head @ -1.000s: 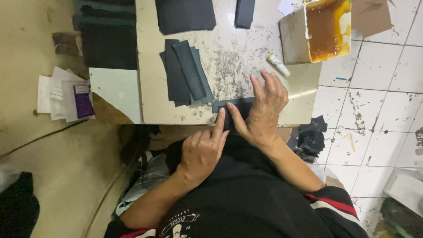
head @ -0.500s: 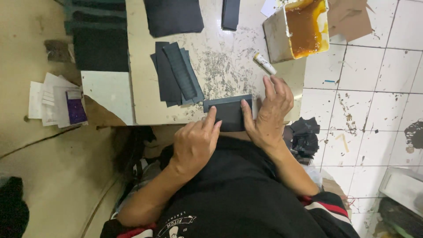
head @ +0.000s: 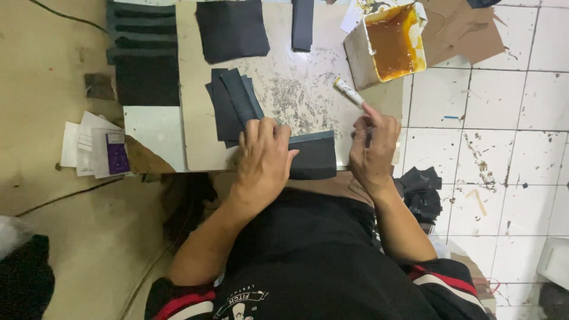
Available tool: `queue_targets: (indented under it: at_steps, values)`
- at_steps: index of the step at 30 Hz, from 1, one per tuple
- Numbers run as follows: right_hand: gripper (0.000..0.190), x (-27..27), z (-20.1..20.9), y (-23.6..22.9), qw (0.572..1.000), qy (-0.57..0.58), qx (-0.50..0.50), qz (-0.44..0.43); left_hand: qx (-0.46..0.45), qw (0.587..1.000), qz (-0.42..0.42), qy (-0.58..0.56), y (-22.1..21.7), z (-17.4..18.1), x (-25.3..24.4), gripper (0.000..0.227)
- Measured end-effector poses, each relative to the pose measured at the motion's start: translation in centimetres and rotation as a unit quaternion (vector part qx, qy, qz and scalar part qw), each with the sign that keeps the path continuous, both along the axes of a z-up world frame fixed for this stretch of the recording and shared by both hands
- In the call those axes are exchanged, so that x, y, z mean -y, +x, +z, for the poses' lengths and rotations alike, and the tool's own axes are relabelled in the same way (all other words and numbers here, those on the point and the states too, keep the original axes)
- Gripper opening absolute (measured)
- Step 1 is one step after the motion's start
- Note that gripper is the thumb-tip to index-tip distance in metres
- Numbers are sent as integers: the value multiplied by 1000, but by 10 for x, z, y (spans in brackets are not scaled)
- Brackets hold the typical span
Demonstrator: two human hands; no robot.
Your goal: Applying adhesive to leather components using a small applicator
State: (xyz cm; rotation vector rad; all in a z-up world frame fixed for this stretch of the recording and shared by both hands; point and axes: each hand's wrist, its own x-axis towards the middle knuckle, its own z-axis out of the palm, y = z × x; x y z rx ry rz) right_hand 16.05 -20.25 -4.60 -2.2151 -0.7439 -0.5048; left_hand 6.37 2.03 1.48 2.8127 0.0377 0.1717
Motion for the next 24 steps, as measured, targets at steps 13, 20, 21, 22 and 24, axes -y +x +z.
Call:
queue_targets:
  at_steps: [13,20,21,22,24]
  values:
    - [31,9,4,-4,1000,-8,2,-7,17,973,-34,-229,-5,12,-15,42]
    - [28,6,8,-3,1000,-4,14,18,184,855,170,-454,-30,32,-134,42]
    - [28,5,9,-5,1000,0,16,21,187,856,171,-451,-32,28,-154,42]
    - [26,4,10,-6,1000,-16,12,15,184,849,203,-451,-33,24,-175,39]
    - [23,4,9,-8,999,-30,10,8,182,842,233,-450,-32,8,-208,37]
